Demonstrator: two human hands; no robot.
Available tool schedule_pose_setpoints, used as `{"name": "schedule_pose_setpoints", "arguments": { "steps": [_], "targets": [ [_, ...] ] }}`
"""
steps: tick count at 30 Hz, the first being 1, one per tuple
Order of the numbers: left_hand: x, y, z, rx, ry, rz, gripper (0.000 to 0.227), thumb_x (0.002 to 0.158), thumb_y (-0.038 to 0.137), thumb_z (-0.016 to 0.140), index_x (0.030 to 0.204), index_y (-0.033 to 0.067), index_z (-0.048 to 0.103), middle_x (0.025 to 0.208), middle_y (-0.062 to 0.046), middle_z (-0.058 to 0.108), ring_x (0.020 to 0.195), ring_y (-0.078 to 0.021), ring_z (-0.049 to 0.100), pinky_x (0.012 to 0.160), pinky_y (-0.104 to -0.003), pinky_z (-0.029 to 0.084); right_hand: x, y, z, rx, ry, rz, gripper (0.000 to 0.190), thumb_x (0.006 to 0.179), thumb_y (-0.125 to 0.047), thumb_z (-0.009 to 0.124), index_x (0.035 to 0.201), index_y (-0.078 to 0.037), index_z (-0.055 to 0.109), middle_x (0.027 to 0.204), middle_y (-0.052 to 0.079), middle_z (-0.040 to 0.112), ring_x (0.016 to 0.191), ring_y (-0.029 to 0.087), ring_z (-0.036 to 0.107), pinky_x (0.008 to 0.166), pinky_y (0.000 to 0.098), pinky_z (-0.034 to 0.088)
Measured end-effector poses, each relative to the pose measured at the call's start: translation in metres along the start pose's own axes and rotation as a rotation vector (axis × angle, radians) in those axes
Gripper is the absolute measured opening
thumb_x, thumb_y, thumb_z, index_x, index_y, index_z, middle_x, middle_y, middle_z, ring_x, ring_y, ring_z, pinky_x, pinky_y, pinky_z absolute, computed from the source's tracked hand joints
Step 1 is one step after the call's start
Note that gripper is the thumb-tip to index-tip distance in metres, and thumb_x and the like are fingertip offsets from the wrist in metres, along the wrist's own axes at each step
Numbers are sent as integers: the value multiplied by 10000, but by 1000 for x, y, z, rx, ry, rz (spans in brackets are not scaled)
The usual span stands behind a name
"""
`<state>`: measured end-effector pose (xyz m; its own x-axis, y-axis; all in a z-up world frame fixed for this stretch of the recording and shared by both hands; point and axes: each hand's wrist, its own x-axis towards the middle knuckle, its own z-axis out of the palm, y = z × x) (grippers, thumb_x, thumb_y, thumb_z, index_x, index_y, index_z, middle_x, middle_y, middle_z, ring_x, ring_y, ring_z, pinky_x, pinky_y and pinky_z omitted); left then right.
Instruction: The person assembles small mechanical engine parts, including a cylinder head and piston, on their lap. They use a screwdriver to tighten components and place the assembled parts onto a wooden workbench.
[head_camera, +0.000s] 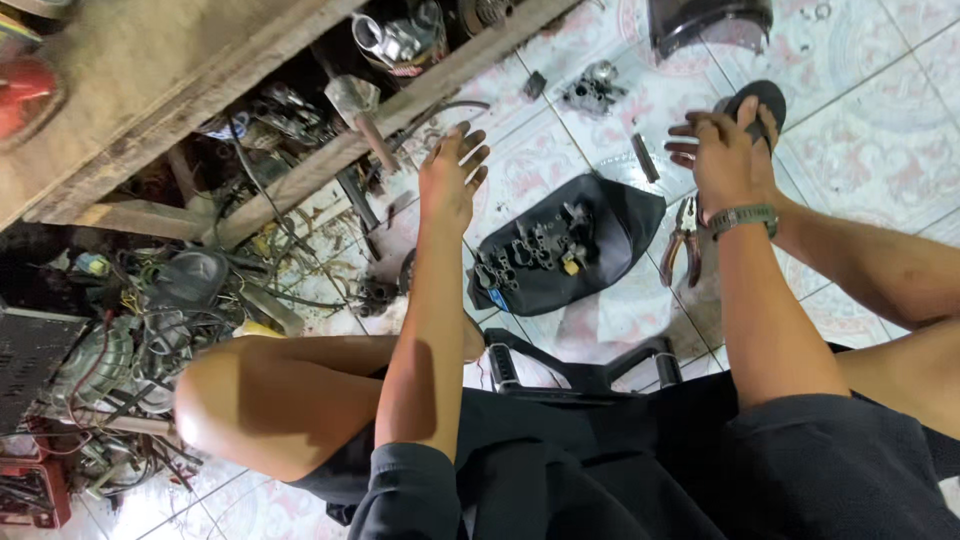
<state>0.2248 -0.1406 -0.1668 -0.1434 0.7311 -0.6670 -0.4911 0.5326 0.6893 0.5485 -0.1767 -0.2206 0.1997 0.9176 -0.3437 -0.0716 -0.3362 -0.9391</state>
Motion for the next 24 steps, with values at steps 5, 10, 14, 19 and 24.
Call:
{"name": "schedule_pose_setpoints", "arguments": {
  "steps": [5, 10, 14, 19, 24],
  "targets": [
    [42, -74, -37, 131, 34, -11, 361, 933, 299, 510, 1224, 90, 554, 1028, -79, 673, 841, -203, 659, 719, -321, 480, -6, 74, -9, -155, 203, 65, 274, 906, -84, 450, 1129, 36, 557, 943, 214, 635, 783, 264, 684, 629, 323, 597],
    [52, -103, -66, 175, 113, -82, 353, 930, 288, 500, 1224, 100, 547, 1037, -78, 681, 819, -179, 665, 718, -301, 478, -8, 116, 9, -306, 119, 108, 247, 875, -78, 480, 1056, -16, 637, 890, 235, 647, 752, 311, 677, 593, 331, 609],
    [51, -111, -71, 281, 159, -68, 347, 923, 257, 508, 1221, 85, 546, 1007, -70, 692, 778, -147, 666, 664, -256, 478, 12, 145, 19, -752, -81, -112, 228, 879, -108, 583, 1074, -26, 668, 904, 233, 659, 800, 374, 657, 560, 418, 581],
    [37, -100, -81, 439, 209, -19, 328, 909, 242, 520, 1193, 92, 580, 1004, -71, 704, 811, -140, 672, 682, -252, 496, 11, 148, 54, -1084, -270, -205, 234, 912, -141, 569, 1113, -42, 639, 959, 168, 585, 930, 371, 584, 686, 437, 550],
    [41, -116, -100, 1106, 210, 46, 341, 854, 449, 546, 1168, 326, 595, 1040, 100, 690, 959, -100, 664, 879, -292, 448, -5, 143, 78, -1355, -289, -233, 292, 928, -254, 593, 1162, -79, 606, 1045, 133, 418, 975, 335, 414, 759, 472, 393]
  ]
}}
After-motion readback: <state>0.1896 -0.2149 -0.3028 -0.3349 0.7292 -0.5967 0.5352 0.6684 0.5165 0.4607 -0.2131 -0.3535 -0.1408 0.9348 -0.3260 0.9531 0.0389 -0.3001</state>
